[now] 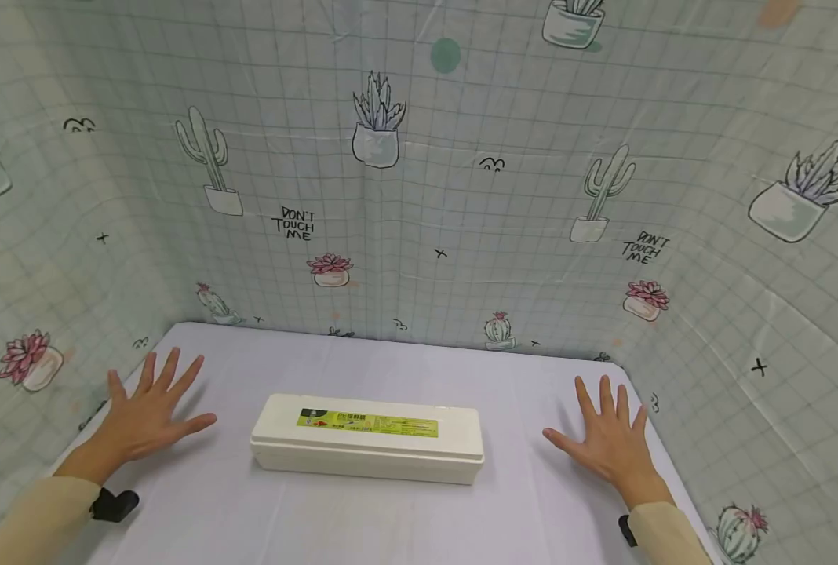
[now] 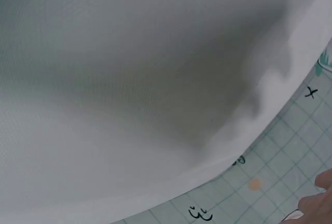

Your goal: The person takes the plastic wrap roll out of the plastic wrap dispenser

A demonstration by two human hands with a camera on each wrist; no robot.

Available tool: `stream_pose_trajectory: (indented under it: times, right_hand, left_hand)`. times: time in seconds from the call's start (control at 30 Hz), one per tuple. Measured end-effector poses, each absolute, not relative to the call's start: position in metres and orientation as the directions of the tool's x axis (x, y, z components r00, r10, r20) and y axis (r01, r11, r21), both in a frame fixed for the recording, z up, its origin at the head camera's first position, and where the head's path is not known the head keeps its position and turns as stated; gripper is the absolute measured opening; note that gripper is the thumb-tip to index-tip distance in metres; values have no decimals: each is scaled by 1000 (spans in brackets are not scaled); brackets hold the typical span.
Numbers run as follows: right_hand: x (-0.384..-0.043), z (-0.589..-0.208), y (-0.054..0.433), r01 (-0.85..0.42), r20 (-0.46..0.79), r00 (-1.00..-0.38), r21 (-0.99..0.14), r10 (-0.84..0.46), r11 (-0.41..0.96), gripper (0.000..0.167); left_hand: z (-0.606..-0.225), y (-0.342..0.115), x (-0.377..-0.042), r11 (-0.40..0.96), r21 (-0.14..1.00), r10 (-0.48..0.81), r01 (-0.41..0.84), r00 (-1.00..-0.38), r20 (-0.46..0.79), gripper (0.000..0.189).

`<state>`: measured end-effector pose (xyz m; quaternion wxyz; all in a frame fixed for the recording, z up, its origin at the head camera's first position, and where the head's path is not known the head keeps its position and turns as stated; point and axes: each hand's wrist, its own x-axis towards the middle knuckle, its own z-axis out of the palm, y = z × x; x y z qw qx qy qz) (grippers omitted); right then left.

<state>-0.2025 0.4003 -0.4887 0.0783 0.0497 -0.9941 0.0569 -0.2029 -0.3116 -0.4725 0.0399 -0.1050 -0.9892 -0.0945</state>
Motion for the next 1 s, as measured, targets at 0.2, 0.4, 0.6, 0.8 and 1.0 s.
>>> stream_pose_trajectory:
  times: [0.2,0.4,0.6,0.8,1.0]
  right_hand:
    - [-201,-492,399,-104,145,-986,-143,-84,984,110]
    - [-204,-490,393,-96,114,-991,-200,-74,975,110]
    - [-211,-483,387,-90,110,-992,-208,-68,974,111]
    - [-213,-476,381,-84,116,-991,-225,-59,971,111]
    - [-213,-468,364,-110,132,-989,-290,-74,951,109]
  left_hand:
    - [-474,-310,-201,961,188,190,205,-977,95,105]
    - [-469,-310,-202,959,208,176,192,-980,95,105]
    - [-463,-308,-206,955,246,146,166,-984,98,105]
    - [-459,-303,-206,938,303,128,168,-981,147,103]
    - [-456,-292,-205,901,390,112,188,-971,211,100]
